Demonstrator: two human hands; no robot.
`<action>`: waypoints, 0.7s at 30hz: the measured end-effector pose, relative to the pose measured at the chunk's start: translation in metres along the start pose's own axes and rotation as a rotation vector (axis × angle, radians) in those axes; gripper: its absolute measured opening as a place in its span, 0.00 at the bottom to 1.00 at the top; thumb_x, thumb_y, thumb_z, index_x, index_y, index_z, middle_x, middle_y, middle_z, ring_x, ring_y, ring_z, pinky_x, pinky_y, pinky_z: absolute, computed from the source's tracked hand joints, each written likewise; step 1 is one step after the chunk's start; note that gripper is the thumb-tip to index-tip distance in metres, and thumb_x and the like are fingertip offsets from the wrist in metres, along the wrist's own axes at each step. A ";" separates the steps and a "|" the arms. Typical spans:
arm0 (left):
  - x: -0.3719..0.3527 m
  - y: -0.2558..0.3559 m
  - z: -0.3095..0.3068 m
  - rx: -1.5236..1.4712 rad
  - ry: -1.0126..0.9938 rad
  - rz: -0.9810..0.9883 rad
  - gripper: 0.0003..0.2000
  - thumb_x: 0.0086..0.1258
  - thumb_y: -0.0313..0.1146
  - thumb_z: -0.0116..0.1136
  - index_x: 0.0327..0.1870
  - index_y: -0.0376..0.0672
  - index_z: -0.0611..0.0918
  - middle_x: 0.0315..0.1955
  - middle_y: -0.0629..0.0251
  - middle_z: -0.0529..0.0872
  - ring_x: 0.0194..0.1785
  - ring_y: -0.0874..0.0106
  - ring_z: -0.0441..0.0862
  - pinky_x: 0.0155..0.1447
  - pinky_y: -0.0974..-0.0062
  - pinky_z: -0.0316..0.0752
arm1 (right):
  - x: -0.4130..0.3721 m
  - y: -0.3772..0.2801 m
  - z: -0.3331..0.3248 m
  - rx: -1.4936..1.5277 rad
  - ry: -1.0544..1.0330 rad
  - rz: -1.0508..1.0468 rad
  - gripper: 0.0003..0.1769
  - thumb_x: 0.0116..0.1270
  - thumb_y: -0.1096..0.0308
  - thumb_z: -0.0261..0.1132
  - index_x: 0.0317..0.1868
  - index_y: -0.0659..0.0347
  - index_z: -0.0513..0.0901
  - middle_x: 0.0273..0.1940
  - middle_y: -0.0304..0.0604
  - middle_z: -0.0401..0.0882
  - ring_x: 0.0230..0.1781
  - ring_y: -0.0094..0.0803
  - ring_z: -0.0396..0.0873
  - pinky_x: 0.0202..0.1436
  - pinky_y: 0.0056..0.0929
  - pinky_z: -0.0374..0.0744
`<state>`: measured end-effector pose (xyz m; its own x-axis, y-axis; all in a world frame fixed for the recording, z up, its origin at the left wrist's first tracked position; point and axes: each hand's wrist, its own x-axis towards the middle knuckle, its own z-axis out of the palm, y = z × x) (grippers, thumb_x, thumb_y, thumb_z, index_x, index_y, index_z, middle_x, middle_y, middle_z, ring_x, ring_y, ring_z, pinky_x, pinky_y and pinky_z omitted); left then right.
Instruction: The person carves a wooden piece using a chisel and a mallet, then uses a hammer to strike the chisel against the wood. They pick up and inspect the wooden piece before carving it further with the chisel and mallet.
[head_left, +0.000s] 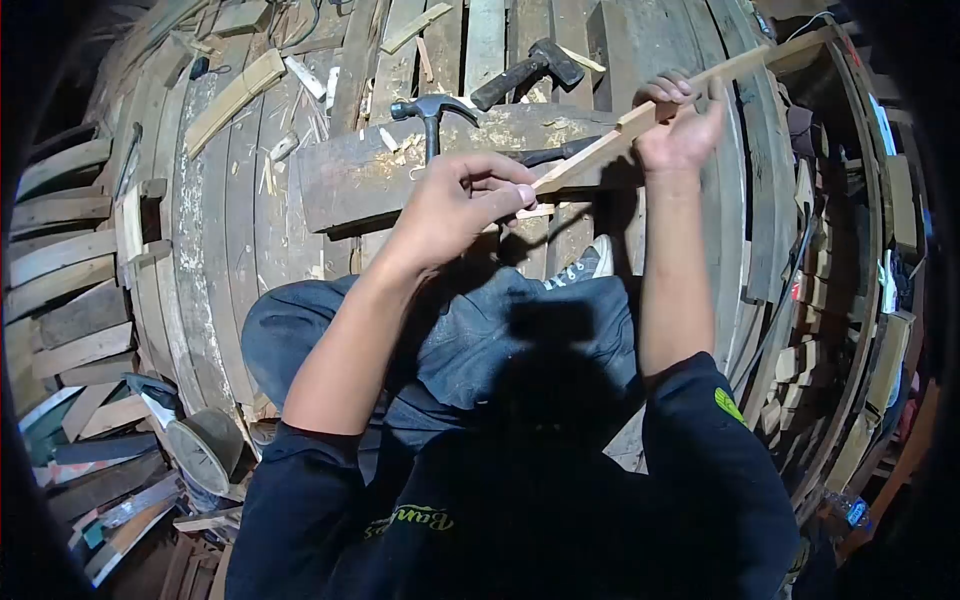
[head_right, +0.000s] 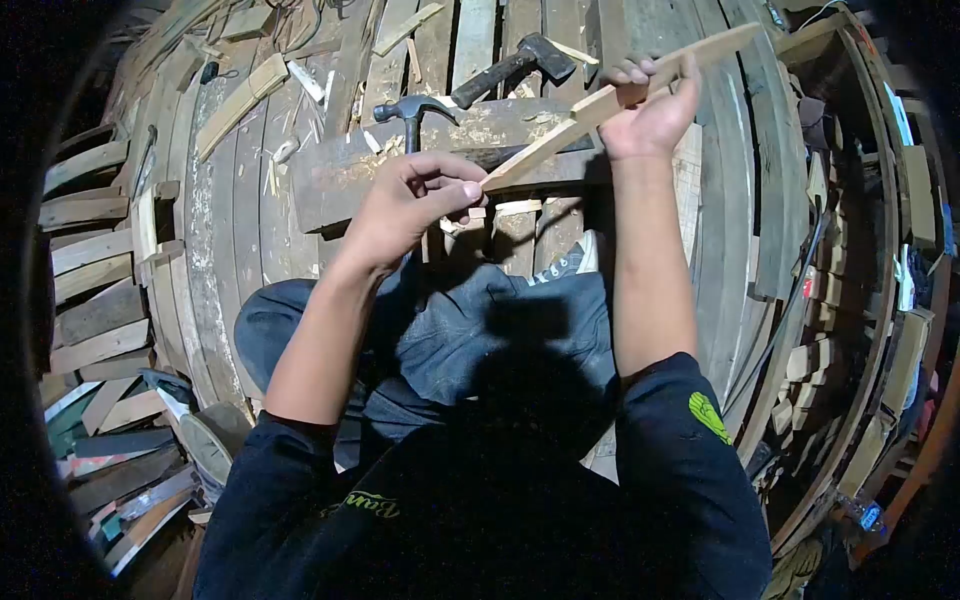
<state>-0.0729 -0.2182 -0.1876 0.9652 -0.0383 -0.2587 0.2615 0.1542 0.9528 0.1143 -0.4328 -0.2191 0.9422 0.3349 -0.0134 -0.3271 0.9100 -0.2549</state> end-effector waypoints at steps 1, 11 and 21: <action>-0.001 0.002 0.003 0.041 0.033 0.021 0.09 0.63 0.28 0.65 0.41 0.35 0.84 0.31 0.67 0.85 0.34 0.80 0.79 0.41 0.82 0.74 | -0.004 0.006 0.015 -0.002 0.001 -0.002 0.20 0.69 0.50 0.54 0.33 0.60 0.67 0.28 0.39 0.66 0.27 0.27 0.66 0.32 0.29 0.71; 0.000 -0.005 0.009 0.091 0.126 0.081 0.11 0.62 0.24 0.65 0.45 0.32 0.81 0.32 0.68 0.83 0.36 0.82 0.78 0.43 0.83 0.74 | -0.011 0.009 0.021 -0.165 0.091 -0.100 0.28 0.67 0.36 0.48 0.29 0.54 0.72 0.15 0.32 0.57 0.12 0.23 0.55 0.16 0.23 0.58; 0.003 -0.005 0.005 -0.574 -0.127 -0.251 0.14 0.69 0.30 0.57 0.51 0.32 0.79 0.32 0.62 0.83 0.31 0.79 0.79 0.35 0.86 0.76 | -0.006 0.004 0.011 0.073 -0.173 -0.056 0.34 0.65 0.36 0.48 0.37 0.65 0.75 0.16 0.32 0.61 0.10 0.21 0.57 0.15 0.19 0.60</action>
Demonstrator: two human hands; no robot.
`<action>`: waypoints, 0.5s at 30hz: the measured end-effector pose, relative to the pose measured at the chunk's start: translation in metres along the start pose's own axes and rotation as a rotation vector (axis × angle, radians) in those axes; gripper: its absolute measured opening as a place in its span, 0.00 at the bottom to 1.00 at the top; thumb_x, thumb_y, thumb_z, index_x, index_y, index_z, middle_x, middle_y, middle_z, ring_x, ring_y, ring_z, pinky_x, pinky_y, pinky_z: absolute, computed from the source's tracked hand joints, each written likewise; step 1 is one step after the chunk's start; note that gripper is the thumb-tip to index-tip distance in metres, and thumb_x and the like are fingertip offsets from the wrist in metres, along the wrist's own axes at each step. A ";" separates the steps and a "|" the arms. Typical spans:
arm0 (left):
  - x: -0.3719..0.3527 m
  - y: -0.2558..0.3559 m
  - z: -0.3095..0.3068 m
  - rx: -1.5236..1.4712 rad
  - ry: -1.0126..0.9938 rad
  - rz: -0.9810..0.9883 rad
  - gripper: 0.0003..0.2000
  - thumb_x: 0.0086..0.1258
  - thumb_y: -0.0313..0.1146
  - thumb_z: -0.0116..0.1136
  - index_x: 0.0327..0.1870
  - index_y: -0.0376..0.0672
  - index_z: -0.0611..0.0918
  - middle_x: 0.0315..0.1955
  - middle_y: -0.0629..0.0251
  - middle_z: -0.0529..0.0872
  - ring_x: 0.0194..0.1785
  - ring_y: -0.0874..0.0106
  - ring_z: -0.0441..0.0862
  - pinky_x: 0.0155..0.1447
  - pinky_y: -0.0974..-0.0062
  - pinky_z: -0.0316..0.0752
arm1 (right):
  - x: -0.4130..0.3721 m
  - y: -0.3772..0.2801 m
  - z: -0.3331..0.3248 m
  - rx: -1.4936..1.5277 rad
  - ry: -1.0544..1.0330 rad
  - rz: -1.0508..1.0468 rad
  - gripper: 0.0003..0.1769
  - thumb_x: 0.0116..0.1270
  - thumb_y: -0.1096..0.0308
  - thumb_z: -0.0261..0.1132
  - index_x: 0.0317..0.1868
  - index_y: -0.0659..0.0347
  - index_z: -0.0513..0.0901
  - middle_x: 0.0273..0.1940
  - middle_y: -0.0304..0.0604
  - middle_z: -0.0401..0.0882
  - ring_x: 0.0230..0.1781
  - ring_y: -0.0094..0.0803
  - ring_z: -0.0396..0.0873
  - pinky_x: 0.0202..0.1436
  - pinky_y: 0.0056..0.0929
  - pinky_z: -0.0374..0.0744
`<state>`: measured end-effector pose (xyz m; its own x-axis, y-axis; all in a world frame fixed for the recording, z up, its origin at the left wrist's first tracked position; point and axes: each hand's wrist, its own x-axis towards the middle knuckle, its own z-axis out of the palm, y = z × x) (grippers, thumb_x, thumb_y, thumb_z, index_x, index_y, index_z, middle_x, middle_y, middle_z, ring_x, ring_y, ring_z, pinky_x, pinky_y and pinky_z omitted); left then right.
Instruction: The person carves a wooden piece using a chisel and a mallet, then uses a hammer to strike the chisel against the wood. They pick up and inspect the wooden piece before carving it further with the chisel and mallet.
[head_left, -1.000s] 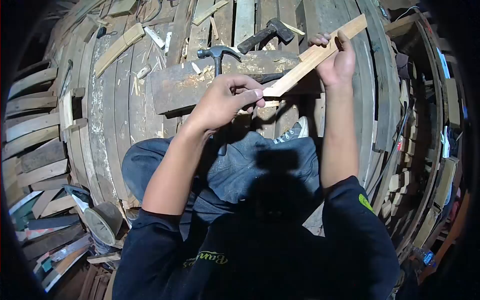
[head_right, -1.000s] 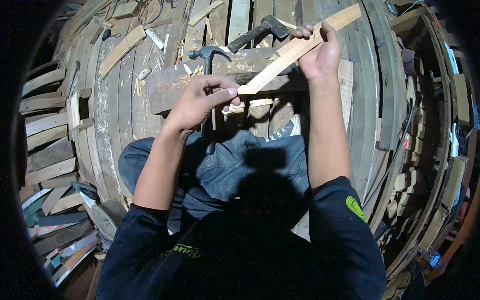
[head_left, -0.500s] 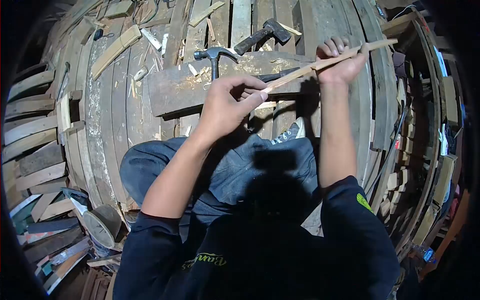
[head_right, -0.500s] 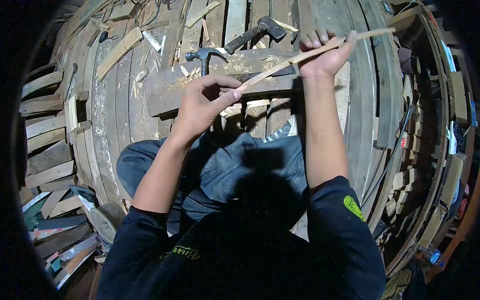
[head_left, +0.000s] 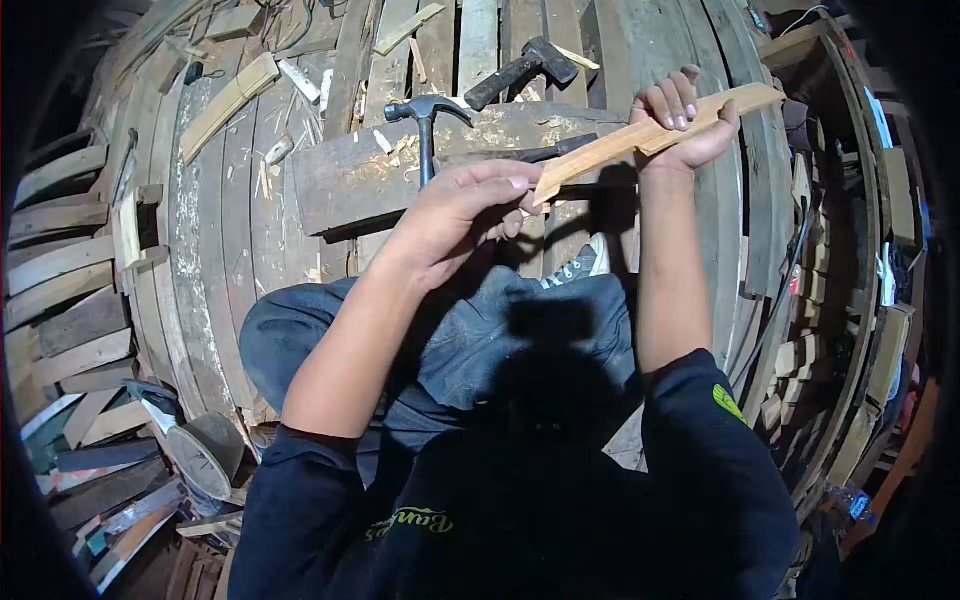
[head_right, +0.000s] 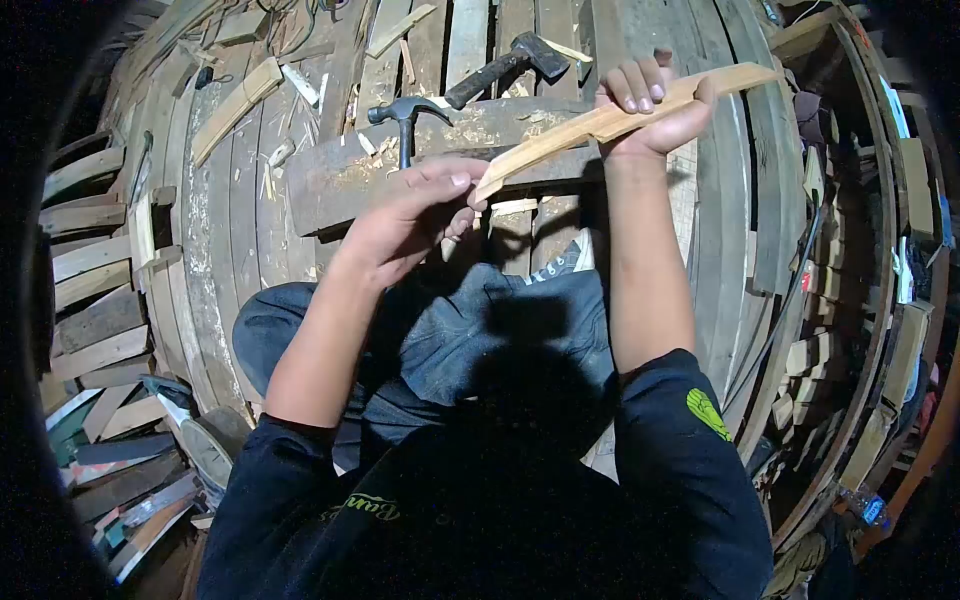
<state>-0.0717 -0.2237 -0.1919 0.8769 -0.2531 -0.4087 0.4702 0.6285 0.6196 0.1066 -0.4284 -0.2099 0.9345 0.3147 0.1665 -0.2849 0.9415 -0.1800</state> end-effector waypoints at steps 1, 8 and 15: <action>-0.001 0.000 0.003 0.000 -0.001 -0.001 0.14 0.69 0.30 0.57 0.51 0.32 0.79 0.32 0.62 0.83 0.31 0.79 0.79 0.35 0.86 0.76 | 0.000 0.000 0.001 -0.001 0.000 -0.001 0.34 0.65 0.36 0.48 0.37 0.65 0.75 0.16 0.32 0.61 0.10 0.21 0.57 0.15 0.19 0.60; -0.003 -0.005 0.010 0.231 -0.037 0.010 0.17 0.68 0.28 0.58 0.55 0.31 0.75 0.38 0.58 0.85 0.37 0.74 0.82 0.45 0.78 0.79 | -0.001 0.007 0.002 -0.020 -0.122 0.036 0.33 0.57 0.44 0.60 0.46 0.71 0.73 0.17 0.31 0.62 0.10 0.19 0.59 0.16 0.17 0.62; -0.003 0.001 0.008 0.333 0.036 0.220 0.17 0.65 0.24 0.59 0.55 0.32 0.76 0.38 0.58 0.85 0.41 0.74 0.83 0.47 0.76 0.79 | 0.003 0.015 0.009 -0.321 0.207 -0.123 0.27 0.69 0.42 0.47 0.45 0.61 0.70 0.39 0.48 0.74 0.40 0.40 0.73 0.49 0.45 0.75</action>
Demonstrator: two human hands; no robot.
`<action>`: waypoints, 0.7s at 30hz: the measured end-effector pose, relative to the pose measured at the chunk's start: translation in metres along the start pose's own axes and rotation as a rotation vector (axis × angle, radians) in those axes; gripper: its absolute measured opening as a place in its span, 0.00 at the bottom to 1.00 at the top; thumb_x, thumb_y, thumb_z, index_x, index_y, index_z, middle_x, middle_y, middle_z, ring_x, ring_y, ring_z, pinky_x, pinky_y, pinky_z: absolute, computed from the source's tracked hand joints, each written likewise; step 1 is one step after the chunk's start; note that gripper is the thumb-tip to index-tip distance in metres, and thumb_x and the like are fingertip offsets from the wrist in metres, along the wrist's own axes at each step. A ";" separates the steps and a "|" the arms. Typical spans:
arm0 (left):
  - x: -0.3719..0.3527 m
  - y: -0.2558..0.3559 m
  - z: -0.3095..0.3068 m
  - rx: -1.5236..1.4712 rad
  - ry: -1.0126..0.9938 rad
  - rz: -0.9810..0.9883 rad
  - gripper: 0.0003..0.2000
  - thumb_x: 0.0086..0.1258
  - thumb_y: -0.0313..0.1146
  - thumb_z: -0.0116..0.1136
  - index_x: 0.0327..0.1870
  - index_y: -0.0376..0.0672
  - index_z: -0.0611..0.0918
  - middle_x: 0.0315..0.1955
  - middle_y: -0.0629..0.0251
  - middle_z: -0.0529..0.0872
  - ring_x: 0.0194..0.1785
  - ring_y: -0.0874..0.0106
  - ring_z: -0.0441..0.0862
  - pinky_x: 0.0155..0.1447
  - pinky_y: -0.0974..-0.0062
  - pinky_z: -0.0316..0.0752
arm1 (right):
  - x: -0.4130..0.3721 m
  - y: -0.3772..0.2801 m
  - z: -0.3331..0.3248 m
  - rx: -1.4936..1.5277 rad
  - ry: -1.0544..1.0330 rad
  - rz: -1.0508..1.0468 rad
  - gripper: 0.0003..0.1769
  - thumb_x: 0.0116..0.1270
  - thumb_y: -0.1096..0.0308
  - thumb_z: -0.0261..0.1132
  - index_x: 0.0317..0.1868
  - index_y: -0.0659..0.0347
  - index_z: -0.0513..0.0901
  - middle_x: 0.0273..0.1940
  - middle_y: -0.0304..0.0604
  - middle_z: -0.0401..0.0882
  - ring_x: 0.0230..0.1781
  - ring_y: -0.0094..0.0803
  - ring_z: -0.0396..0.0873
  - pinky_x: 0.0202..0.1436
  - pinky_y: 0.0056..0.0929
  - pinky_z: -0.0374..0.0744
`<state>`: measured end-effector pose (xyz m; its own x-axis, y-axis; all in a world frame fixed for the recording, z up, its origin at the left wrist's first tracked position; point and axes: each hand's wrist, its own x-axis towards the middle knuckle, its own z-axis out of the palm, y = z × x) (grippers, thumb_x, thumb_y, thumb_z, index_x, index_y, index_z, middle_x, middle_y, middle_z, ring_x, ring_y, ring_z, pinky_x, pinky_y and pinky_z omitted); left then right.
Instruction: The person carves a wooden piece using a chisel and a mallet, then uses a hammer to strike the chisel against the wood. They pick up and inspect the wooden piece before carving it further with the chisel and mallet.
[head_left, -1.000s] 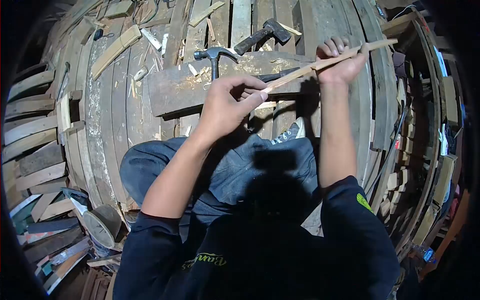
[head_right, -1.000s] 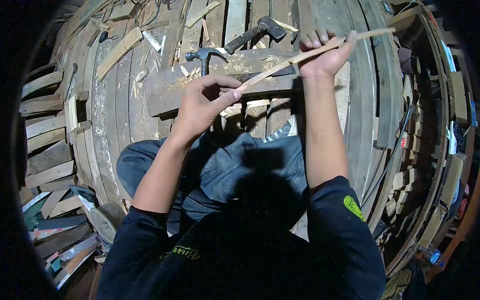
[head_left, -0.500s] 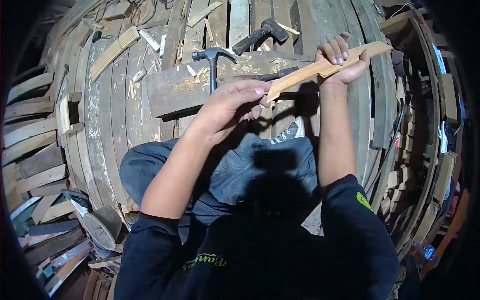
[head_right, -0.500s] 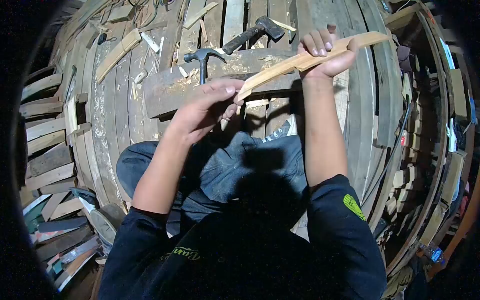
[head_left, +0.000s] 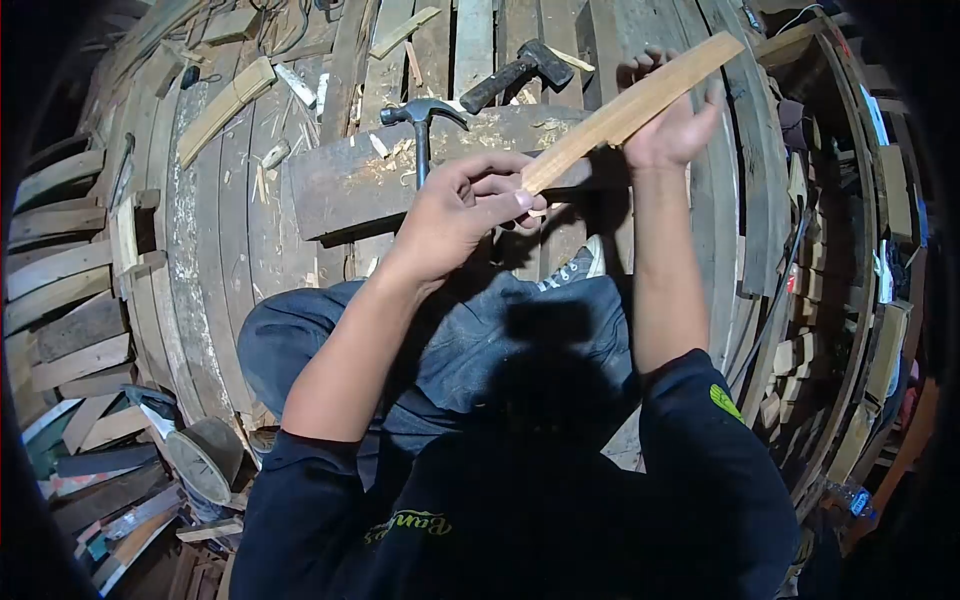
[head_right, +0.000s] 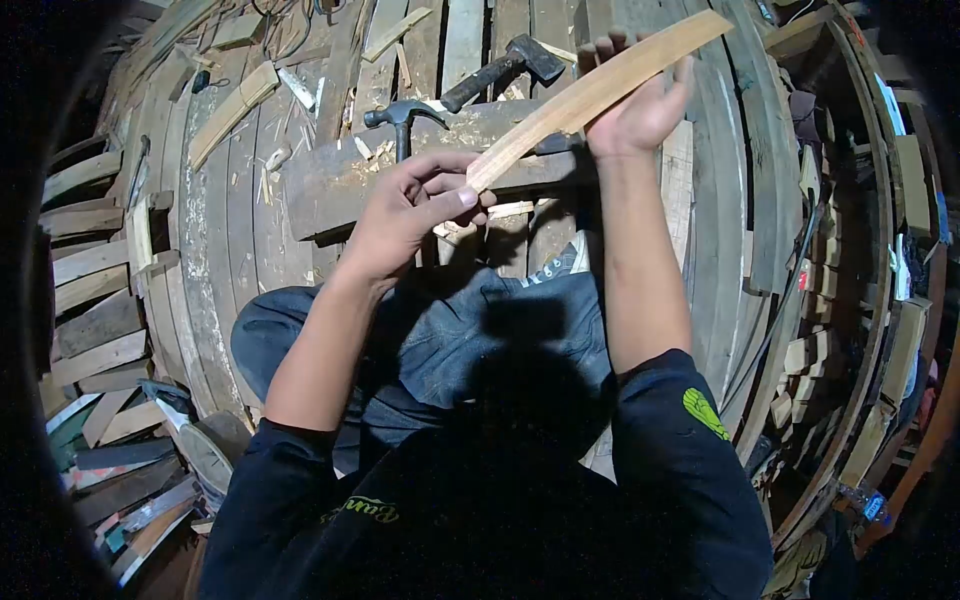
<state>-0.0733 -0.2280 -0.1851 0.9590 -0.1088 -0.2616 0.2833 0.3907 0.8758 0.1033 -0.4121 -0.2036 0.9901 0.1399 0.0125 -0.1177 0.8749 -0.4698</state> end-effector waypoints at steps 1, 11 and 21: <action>0.000 0.000 0.000 0.005 0.017 0.000 0.17 0.66 0.25 0.59 0.55 0.32 0.76 0.37 0.59 0.85 0.41 0.74 0.83 0.47 0.76 0.78 | 0.001 0.002 -0.002 0.000 0.019 0.008 0.27 0.69 0.42 0.47 0.45 0.61 0.70 0.39 0.47 0.73 0.39 0.40 0.73 0.49 0.45 0.75; 0.003 0.002 0.002 -0.004 0.110 -0.137 0.14 0.74 0.32 0.50 0.51 0.33 0.80 0.38 0.61 0.84 0.35 0.74 0.82 0.42 0.80 0.76 | 0.000 0.000 -0.010 0.095 -0.070 0.037 0.20 0.73 0.49 0.45 0.47 0.59 0.67 0.35 0.44 0.69 0.29 0.30 0.67 0.36 0.31 0.72; 0.002 -0.003 -0.001 0.004 0.127 -0.108 0.13 0.67 0.29 0.59 0.51 0.34 0.80 0.33 0.65 0.84 0.34 0.78 0.80 0.42 0.81 0.75 | 0.002 0.000 -0.009 0.061 -0.009 -0.017 0.20 0.72 0.51 0.47 0.46 0.61 0.67 0.34 0.45 0.68 0.28 0.31 0.66 0.34 0.32 0.71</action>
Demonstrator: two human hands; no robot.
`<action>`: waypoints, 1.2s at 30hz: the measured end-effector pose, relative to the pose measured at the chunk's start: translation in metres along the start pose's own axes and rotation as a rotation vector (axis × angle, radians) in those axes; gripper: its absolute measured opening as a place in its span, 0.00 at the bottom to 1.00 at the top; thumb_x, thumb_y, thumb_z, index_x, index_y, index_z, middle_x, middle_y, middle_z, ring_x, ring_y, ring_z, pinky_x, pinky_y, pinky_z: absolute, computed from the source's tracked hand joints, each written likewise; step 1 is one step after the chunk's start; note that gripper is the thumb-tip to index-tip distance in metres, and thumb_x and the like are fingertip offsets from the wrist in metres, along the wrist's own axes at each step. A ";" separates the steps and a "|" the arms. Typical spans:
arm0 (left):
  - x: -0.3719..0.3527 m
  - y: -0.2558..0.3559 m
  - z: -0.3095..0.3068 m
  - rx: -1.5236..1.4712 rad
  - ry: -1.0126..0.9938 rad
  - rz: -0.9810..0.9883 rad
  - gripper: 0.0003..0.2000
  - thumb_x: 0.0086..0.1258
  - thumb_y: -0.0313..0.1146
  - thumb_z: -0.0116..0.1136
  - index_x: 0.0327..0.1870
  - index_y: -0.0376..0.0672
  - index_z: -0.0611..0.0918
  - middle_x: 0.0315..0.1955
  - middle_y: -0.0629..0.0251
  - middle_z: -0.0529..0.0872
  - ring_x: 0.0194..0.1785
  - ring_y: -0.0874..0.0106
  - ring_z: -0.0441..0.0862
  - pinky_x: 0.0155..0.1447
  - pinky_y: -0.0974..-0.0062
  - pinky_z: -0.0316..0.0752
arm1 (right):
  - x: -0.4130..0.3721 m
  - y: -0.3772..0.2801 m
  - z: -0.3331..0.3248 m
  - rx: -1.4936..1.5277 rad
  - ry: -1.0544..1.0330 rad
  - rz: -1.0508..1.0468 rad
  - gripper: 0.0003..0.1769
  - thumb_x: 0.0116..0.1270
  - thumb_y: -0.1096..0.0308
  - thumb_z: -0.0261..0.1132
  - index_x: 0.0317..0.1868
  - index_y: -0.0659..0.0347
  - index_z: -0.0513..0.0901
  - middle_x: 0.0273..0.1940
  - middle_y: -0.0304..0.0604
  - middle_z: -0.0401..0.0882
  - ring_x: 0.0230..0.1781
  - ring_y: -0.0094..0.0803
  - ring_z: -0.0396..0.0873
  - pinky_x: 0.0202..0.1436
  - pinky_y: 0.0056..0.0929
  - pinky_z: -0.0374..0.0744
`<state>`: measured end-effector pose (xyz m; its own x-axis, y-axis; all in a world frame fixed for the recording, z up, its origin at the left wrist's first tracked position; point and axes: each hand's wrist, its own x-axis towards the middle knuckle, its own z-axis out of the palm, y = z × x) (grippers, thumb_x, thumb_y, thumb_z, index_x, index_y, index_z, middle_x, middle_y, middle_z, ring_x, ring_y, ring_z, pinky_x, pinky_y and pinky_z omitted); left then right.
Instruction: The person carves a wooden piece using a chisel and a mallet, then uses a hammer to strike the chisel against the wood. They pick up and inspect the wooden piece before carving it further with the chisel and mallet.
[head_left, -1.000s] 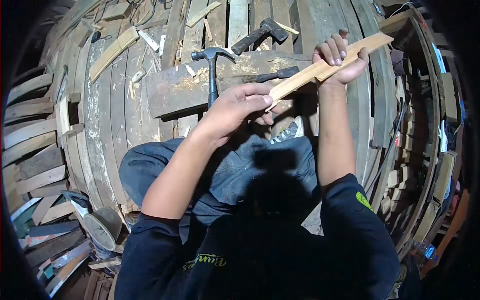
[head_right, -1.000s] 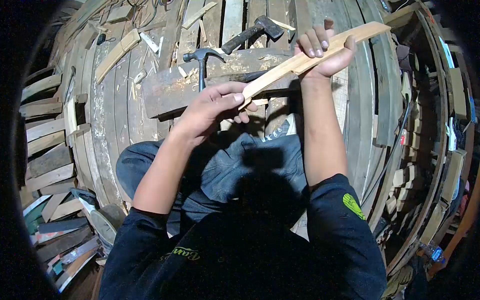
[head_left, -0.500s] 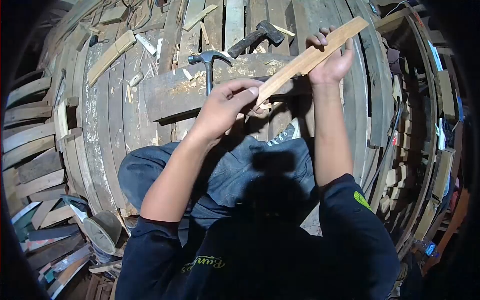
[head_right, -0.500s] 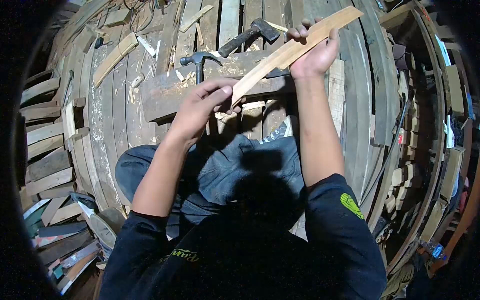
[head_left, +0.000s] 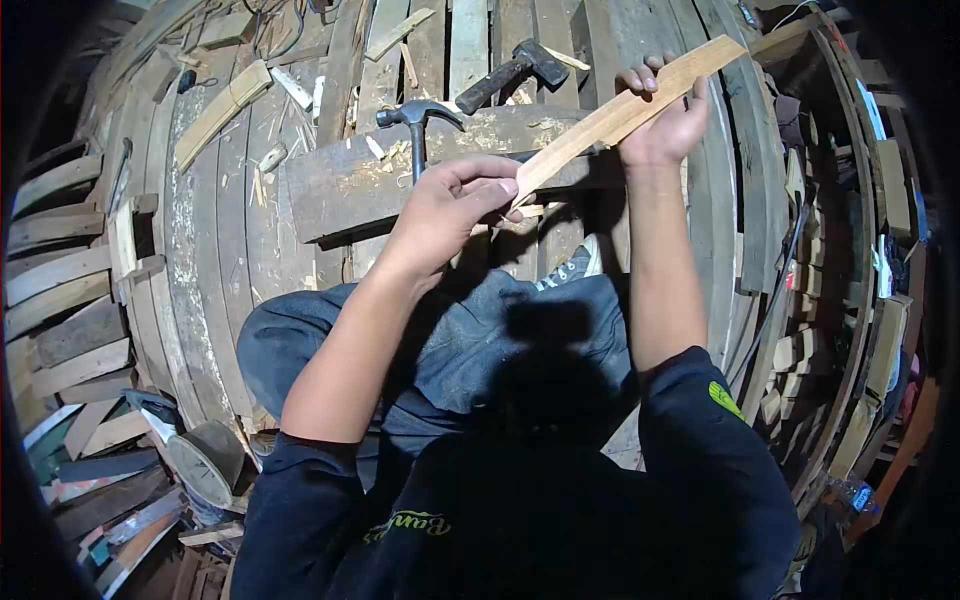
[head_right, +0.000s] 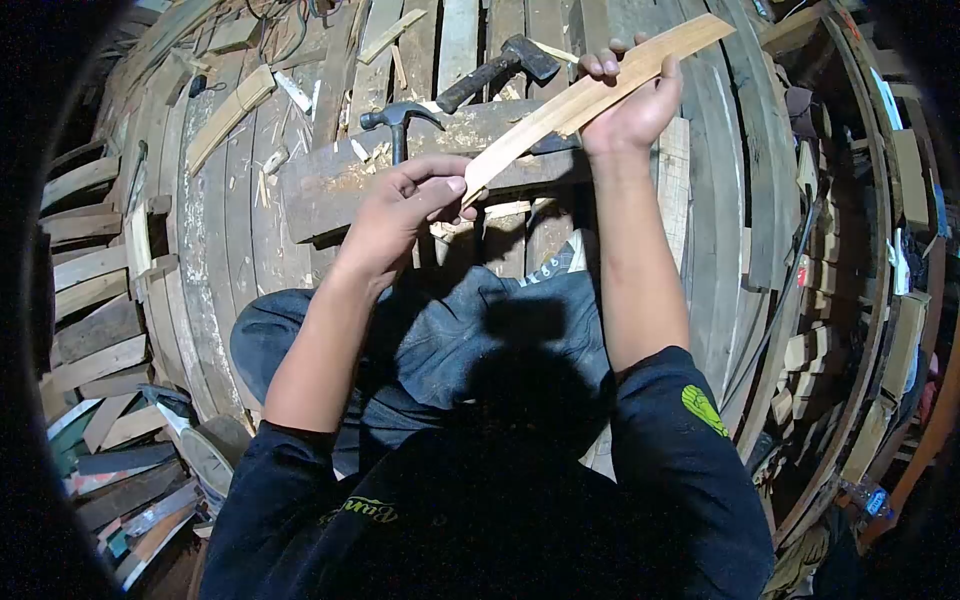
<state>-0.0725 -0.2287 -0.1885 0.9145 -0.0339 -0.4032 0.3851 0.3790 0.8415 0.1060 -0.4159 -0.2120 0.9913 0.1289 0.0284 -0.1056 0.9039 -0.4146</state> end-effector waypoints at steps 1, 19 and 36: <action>0.001 -0.002 0.000 -0.004 0.000 0.031 0.15 0.67 0.27 0.59 0.53 0.35 0.78 0.33 0.65 0.84 0.34 0.79 0.80 0.41 0.82 0.74 | 0.000 0.000 0.001 -0.009 0.007 -0.001 0.20 0.72 0.51 0.46 0.46 0.61 0.67 0.34 0.45 0.67 0.28 0.32 0.65 0.34 0.32 0.71; -0.004 0.010 -0.004 -0.442 -0.167 -0.050 0.15 0.73 0.38 0.51 0.52 0.36 0.75 0.38 0.48 0.85 0.31 0.72 0.81 0.41 0.79 0.78 | 0.006 0.005 -0.011 -0.394 0.171 -0.266 0.16 0.66 0.72 0.60 0.51 0.63 0.67 0.42 0.43 0.74 0.44 0.32 0.76 0.50 0.32 0.77; 0.000 0.001 -0.001 0.093 0.136 0.247 0.09 0.68 0.27 0.60 0.45 0.33 0.81 0.37 0.62 0.85 0.39 0.78 0.83 0.43 0.81 0.79 | 0.001 0.005 -0.001 -0.530 0.307 -0.439 0.29 0.65 0.73 0.62 0.62 0.61 0.56 0.47 0.49 0.72 0.47 0.34 0.76 0.51 0.32 0.79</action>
<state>-0.0726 -0.2272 -0.1883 0.9594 0.1754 -0.2209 0.1679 0.2740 0.9470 0.1066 -0.4123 -0.2152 0.9191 -0.3877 0.0696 0.2799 0.5185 -0.8079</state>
